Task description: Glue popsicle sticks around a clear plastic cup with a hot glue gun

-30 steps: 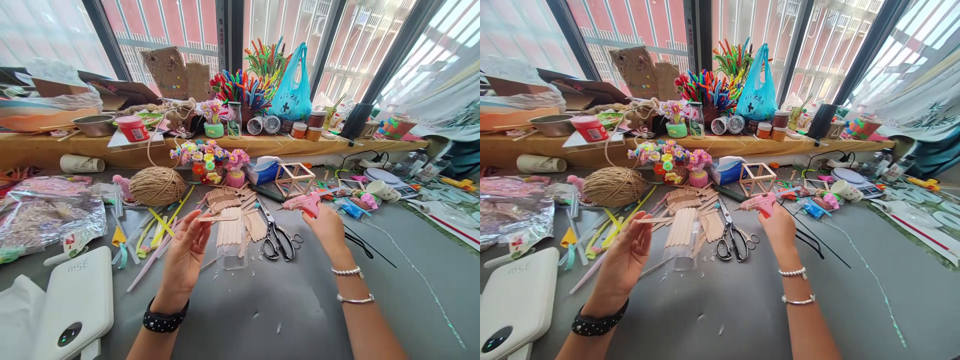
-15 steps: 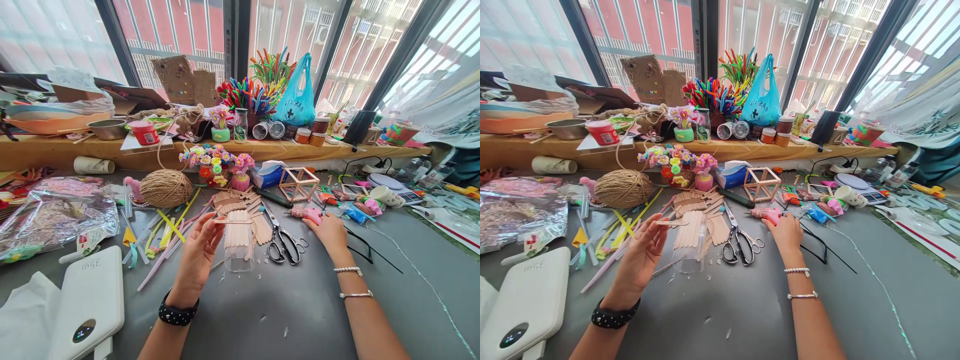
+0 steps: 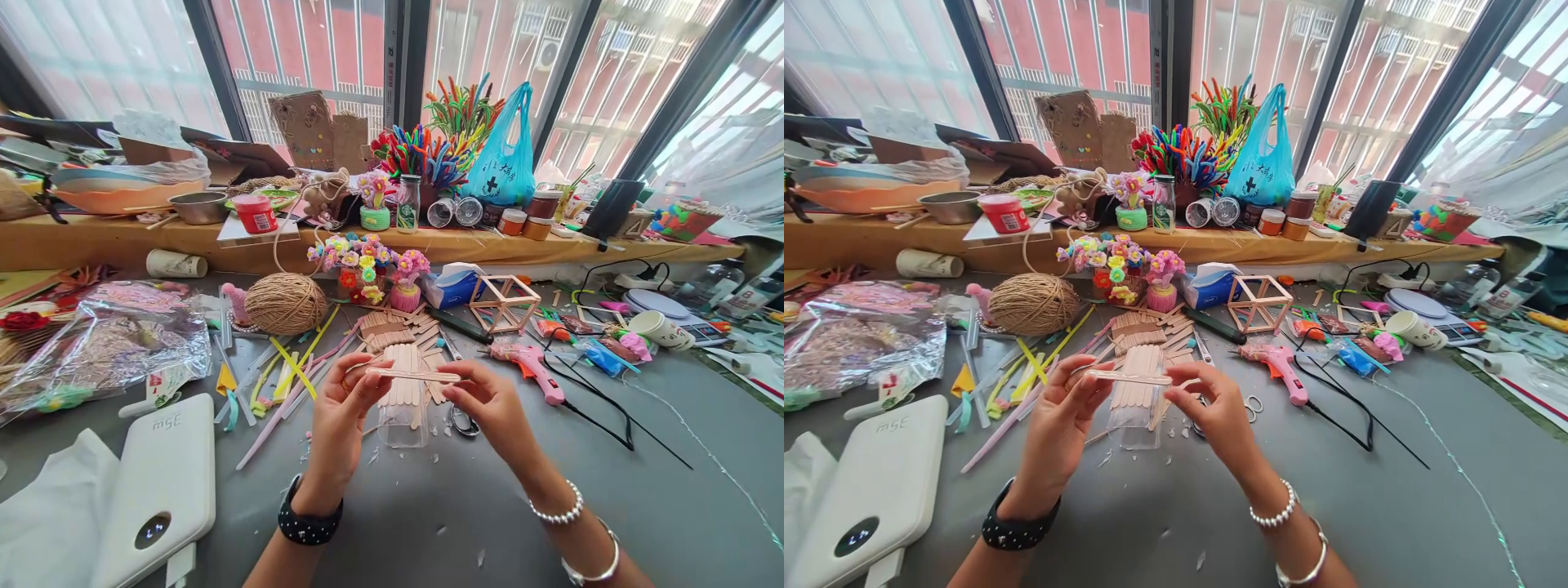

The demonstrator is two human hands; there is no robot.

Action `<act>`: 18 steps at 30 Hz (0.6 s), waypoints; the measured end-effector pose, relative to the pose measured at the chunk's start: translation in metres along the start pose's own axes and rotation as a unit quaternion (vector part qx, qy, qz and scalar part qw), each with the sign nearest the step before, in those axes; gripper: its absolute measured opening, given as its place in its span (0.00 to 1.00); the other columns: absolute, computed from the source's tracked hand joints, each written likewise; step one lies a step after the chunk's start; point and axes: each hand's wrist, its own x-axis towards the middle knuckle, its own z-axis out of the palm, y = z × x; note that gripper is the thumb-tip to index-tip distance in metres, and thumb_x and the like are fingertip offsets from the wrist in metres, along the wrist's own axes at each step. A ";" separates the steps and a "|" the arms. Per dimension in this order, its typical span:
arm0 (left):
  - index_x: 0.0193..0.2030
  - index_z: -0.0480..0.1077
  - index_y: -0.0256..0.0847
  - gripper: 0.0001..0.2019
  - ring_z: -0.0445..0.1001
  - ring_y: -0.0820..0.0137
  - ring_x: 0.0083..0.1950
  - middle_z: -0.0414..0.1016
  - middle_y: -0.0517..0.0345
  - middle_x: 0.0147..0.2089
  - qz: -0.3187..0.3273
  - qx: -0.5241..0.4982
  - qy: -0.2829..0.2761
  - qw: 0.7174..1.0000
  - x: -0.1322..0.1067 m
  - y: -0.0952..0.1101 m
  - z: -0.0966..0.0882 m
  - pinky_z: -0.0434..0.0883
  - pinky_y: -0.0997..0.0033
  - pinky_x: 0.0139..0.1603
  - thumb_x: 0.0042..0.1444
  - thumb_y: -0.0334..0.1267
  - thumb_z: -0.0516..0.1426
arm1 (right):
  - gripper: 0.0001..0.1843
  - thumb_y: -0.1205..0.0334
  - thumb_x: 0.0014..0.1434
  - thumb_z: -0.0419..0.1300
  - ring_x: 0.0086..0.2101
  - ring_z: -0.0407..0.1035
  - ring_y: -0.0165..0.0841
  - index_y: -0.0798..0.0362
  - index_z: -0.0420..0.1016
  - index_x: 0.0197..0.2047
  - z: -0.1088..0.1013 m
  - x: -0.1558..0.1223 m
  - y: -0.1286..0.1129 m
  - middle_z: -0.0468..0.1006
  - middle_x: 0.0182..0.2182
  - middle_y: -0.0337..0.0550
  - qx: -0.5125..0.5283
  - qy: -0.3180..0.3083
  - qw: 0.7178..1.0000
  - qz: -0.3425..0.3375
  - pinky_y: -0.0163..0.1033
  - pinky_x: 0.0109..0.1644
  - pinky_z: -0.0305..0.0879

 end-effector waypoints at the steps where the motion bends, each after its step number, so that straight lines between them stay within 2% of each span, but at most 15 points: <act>1: 0.34 0.69 0.39 0.14 0.77 0.76 0.33 0.80 0.59 0.31 0.009 0.005 -0.005 1.000 -0.002 -0.001 0.001 0.73 0.84 0.33 0.39 0.35 0.66 | 0.13 0.56 0.48 0.62 0.32 0.71 0.30 0.49 0.74 0.38 0.004 -0.003 -0.003 0.76 0.36 0.41 0.022 -0.006 1.000 0.009 0.35 0.37 0.68; 4: 0.35 0.69 0.40 0.12 0.77 0.76 0.34 0.80 0.60 0.32 0.033 0.017 -0.021 0.999 -0.007 -0.003 0.004 0.73 0.84 0.34 0.42 0.34 0.64 | 0.15 0.58 0.45 0.65 0.28 0.69 0.27 0.49 0.74 0.39 0.014 -0.012 -0.007 0.74 0.33 0.39 0.089 -0.006 0.996 0.026 0.34 0.34 0.68; 8: 0.36 0.69 0.41 0.10 0.77 0.76 0.34 0.80 0.61 0.32 0.053 0.029 -0.035 0.998 -0.012 -0.005 0.007 0.73 0.83 0.34 0.45 0.32 0.63 | 0.16 0.59 0.45 0.65 0.30 0.68 0.27 0.48 0.73 0.40 0.024 -0.019 -0.009 0.73 0.32 0.37 0.159 0.029 0.986 0.035 0.33 0.33 0.67; 13: 0.36 0.69 0.42 0.09 0.76 0.77 0.35 0.80 0.62 0.34 0.065 0.049 -0.051 0.995 -0.015 -0.007 0.009 0.73 0.83 0.35 0.47 0.33 0.61 | 0.13 0.60 0.45 0.66 0.29 0.68 0.27 0.48 0.74 0.37 0.026 -0.022 -0.012 0.73 0.26 0.36 0.198 0.055 0.977 0.050 0.32 0.32 0.66; 18: 0.36 0.69 0.43 0.09 0.76 0.77 0.35 0.80 0.63 0.34 0.065 0.051 -0.058 0.995 -0.017 -0.010 0.010 0.73 0.83 0.36 0.48 0.33 0.61 | 0.12 0.61 0.43 0.67 0.29 0.69 0.28 0.48 0.75 0.34 0.029 -0.023 -0.017 0.75 0.27 0.36 0.219 0.066 0.972 0.049 0.33 0.33 0.67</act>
